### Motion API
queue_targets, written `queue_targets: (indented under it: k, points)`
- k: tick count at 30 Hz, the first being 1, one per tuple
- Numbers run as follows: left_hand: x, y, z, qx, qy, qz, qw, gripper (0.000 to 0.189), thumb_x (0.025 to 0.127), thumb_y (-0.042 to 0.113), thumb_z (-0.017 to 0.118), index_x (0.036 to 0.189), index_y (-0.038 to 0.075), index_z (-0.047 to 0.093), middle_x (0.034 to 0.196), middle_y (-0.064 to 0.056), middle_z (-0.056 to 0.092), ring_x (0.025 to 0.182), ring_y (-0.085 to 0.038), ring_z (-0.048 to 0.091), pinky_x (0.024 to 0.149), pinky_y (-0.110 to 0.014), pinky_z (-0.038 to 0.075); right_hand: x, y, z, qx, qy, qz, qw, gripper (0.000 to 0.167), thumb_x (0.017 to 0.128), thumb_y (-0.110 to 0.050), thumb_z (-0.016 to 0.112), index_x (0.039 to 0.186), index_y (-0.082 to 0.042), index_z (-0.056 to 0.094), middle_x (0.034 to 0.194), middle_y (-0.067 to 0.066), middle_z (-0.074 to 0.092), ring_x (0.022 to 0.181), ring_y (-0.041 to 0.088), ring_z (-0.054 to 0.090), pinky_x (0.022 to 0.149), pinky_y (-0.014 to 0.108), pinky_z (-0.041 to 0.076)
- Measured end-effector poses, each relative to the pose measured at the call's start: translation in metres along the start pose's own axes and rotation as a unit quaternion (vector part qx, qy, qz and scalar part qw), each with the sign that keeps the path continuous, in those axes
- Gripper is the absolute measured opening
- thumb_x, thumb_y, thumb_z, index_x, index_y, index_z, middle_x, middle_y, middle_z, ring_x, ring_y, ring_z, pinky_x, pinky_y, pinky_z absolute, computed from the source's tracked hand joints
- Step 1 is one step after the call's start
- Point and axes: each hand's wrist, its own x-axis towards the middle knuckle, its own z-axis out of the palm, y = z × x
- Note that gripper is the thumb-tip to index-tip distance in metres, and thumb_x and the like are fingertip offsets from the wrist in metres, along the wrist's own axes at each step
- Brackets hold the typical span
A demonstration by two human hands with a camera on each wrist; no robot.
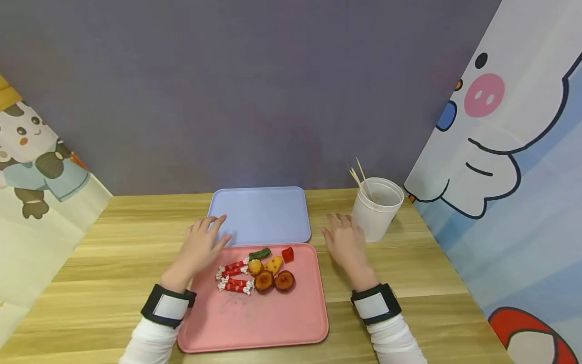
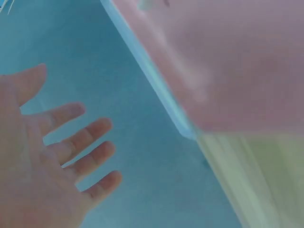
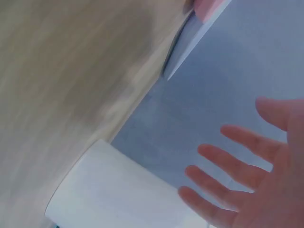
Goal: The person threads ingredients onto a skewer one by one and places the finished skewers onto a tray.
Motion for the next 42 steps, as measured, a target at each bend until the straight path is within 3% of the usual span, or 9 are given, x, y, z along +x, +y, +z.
queue_targets:
  k: [10, 16, 25, 31, 42]
  points:
    - [-0.012, -0.014, -0.014, 0.010, 0.011, -0.013, 0.9998, 0.058, 0.096, 0.041, 0.050, 0.143, 0.008, 0.040, 0.133, -0.022, 0.047, 0.126, -0.041, 0.039, 0.103, -0.057, 0.028, -0.002, 0.018, -0.012, 0.035, 0.104, 0.024, 0.9936, 0.025, 0.086, -0.018, 0.068, 0.103, 0.001, 0.069, 0.096, 0.021, 0.067, 0.091, 0.040, 0.060, 0.077, 0.051, 0.049]
    - [-0.018, -0.023, -0.019, 0.013, 0.015, -0.016, 0.9997, 0.059, 0.095, 0.039, 0.052, 0.142, 0.005, 0.040, 0.132, -0.024, 0.047, 0.125, -0.042, 0.038, 0.101, -0.058, 0.028, -0.006, 0.035, -0.022, 0.051, 0.181, 0.045, 0.9812, 0.019, 0.087, -0.010, 0.066, 0.098, 0.004, 0.068, 0.088, 0.021, 0.067, 0.080, 0.039, 0.062, 0.068, 0.050, 0.049]
    - [-0.028, -0.037, -0.022, 0.027, 0.024, -0.023, 0.9991, 0.056, 0.095, 0.038, 0.052, 0.138, 0.003, 0.045, 0.129, -0.024, 0.048, 0.123, -0.043, 0.039, 0.098, -0.060, 0.030, -0.009, 0.056, -0.038, 0.050, 0.266, 0.098, 0.9576, 0.021, 0.092, -0.012, 0.058, 0.096, 0.007, 0.065, 0.083, 0.026, 0.066, 0.069, 0.040, 0.062, 0.062, 0.050, 0.051]
    - [-0.034, -0.048, -0.027, 0.031, 0.036, -0.024, 0.9986, 0.054, 0.095, 0.035, 0.055, 0.137, 0.002, 0.045, 0.129, -0.026, 0.048, 0.122, -0.044, 0.039, 0.096, -0.060, 0.029, -0.001, 0.067, -0.051, 0.027, 0.273, 0.101, 0.9564, 0.021, 0.092, -0.012, 0.060, 0.099, 0.007, 0.066, 0.086, 0.026, 0.065, 0.074, 0.041, 0.059, 0.064, 0.050, 0.048]
    - [-0.047, -0.067, -0.033, 0.038, 0.043, -0.041, 0.9975, 0.053, 0.095, 0.033, 0.055, 0.136, 0.001, 0.045, 0.126, -0.027, 0.048, 0.121, -0.045, 0.038, 0.094, -0.061, 0.029, 0.013, 0.076, -0.054, 0.054, 0.228, 0.059, 0.9703, 0.013, 0.086, -0.002, 0.066, 0.098, 0.004, 0.068, 0.090, 0.024, 0.068, 0.079, 0.040, 0.054, 0.065, 0.050, 0.043]
